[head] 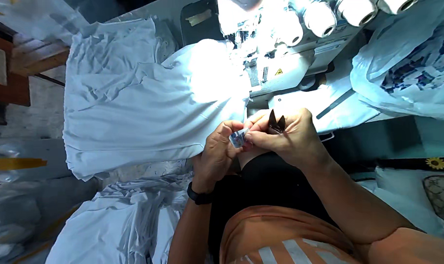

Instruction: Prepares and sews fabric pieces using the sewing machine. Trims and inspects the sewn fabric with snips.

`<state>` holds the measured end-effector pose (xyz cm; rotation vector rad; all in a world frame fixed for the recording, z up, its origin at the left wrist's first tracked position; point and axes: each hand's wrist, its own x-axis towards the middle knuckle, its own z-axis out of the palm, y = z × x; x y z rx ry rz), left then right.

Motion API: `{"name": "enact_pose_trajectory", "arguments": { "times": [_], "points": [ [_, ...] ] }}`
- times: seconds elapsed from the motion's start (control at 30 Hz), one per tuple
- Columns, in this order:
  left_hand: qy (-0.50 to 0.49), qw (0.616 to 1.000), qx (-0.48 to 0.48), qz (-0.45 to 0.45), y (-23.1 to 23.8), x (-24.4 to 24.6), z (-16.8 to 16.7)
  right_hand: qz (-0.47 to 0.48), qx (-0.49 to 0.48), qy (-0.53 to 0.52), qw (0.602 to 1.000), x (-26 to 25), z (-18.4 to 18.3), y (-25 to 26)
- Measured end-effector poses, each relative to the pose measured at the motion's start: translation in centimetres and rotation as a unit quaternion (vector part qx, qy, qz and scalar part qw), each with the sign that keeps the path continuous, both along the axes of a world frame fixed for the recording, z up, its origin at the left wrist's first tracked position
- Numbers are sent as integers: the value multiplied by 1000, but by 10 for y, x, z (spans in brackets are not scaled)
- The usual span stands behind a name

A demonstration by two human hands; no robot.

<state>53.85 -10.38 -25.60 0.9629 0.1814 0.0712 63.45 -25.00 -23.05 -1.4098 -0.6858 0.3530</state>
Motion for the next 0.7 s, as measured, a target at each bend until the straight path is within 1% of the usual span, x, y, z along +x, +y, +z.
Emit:
{"name": "enact_pose_trajectory", "arguments": {
  "times": [0.07,0.13,0.23,0.33,0.4,0.47,0.6,0.7],
  "points": [
    [5,993,110,42,1,-2,4,-6,-11,0,1000,0,0,0],
    [-16,977,197,81,0,-5,6,-5,-12,7,1000,0,0,1],
    [-34,960,256,106,-2,-7,11,-7,-16,-2,1000,1,-3,3],
    [-12,939,316,138,-7,-7,16,-9,-14,1,1000,1,-4,3],
    [3,929,337,153,-8,-6,17,-10,-18,4,1000,1,-4,3],
    [7,931,333,150,-7,-6,17,-15,-24,9,1000,1,-6,5],
    [19,932,332,142,-5,-5,16,-25,-12,68,997,2,-8,8],
    [29,925,356,130,-1,-3,14,-28,-3,85,996,3,-10,10]
  ]
}}
